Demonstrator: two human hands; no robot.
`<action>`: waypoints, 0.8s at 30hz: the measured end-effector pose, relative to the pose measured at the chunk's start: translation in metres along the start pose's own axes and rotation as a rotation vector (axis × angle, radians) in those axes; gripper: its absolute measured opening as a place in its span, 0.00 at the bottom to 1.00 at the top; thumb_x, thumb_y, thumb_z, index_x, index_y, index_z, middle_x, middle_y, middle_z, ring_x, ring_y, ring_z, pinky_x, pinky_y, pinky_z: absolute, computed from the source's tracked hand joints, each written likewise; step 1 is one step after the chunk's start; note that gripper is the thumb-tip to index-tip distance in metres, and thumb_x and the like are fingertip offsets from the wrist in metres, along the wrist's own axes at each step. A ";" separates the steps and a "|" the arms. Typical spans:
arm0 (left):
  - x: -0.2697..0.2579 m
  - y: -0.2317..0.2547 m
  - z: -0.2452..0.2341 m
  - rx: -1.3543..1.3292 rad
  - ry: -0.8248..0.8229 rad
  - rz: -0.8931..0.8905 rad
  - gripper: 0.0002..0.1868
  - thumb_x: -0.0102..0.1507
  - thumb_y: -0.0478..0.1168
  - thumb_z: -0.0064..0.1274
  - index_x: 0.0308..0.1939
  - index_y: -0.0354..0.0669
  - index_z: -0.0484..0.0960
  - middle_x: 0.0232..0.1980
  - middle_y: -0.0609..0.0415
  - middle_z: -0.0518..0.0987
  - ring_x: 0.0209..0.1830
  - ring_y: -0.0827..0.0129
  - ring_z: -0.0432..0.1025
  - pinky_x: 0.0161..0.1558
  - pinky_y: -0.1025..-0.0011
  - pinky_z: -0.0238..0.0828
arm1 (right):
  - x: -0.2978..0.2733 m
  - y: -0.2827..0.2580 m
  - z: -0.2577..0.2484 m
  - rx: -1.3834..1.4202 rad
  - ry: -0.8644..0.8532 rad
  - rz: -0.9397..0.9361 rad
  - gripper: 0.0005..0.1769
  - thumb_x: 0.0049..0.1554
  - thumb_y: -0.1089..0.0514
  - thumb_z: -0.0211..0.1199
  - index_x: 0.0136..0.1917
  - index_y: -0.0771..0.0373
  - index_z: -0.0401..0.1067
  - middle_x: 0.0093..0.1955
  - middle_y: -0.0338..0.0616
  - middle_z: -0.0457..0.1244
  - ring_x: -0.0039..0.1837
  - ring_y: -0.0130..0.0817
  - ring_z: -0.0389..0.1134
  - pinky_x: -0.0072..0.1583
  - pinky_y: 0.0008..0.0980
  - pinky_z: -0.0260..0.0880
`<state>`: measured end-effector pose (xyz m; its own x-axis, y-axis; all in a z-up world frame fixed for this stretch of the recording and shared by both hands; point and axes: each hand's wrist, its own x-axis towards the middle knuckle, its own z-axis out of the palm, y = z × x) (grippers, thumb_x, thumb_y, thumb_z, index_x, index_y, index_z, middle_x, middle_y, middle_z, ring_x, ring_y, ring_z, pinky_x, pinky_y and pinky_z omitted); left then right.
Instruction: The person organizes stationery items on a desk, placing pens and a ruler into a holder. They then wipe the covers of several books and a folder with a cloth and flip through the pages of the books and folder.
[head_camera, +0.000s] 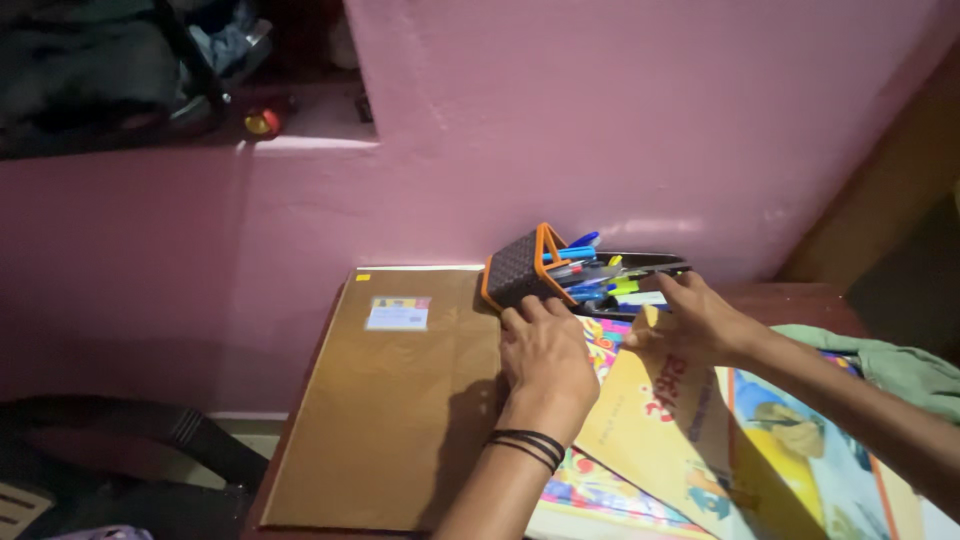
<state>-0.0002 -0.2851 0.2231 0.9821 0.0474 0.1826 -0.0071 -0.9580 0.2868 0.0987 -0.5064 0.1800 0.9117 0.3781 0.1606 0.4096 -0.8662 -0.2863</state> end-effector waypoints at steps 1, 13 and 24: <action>-0.001 0.008 -0.002 -0.048 -0.110 0.004 0.37 0.50 0.50 0.73 0.57 0.33 0.79 0.65 0.40 0.68 0.67 0.43 0.60 0.67 0.52 0.62 | 0.000 0.002 -0.005 -0.051 -0.120 0.126 0.51 0.43 0.33 0.78 0.68 0.61 0.63 0.60 0.63 0.63 0.63 0.59 0.64 0.61 0.49 0.69; -0.010 0.053 0.011 -0.185 -0.221 -0.053 0.51 0.40 0.49 0.81 0.62 0.34 0.73 0.66 0.42 0.67 0.69 0.46 0.59 0.68 0.52 0.60 | -0.020 -0.016 -0.061 0.318 -0.131 0.069 0.24 0.46 0.44 0.74 0.46 0.64 0.73 0.41 0.50 0.72 0.46 0.39 0.72 0.49 0.40 0.73; 0.030 0.059 -0.048 -0.454 -0.127 -0.142 0.24 0.46 0.47 0.73 0.44 0.51 0.85 0.47 0.52 0.87 0.48 0.62 0.82 0.50 0.63 0.77 | -0.022 -0.013 -0.132 0.827 -0.088 0.124 0.39 0.50 0.51 0.69 0.72 0.63 0.64 0.55 0.52 0.72 0.54 0.37 0.74 0.54 0.39 0.76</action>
<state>0.0203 -0.3263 0.2902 0.9943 0.1065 0.0039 0.0748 -0.7234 0.6863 0.0692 -0.5470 0.3051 0.9366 0.3499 0.0184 0.1662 -0.3976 -0.9024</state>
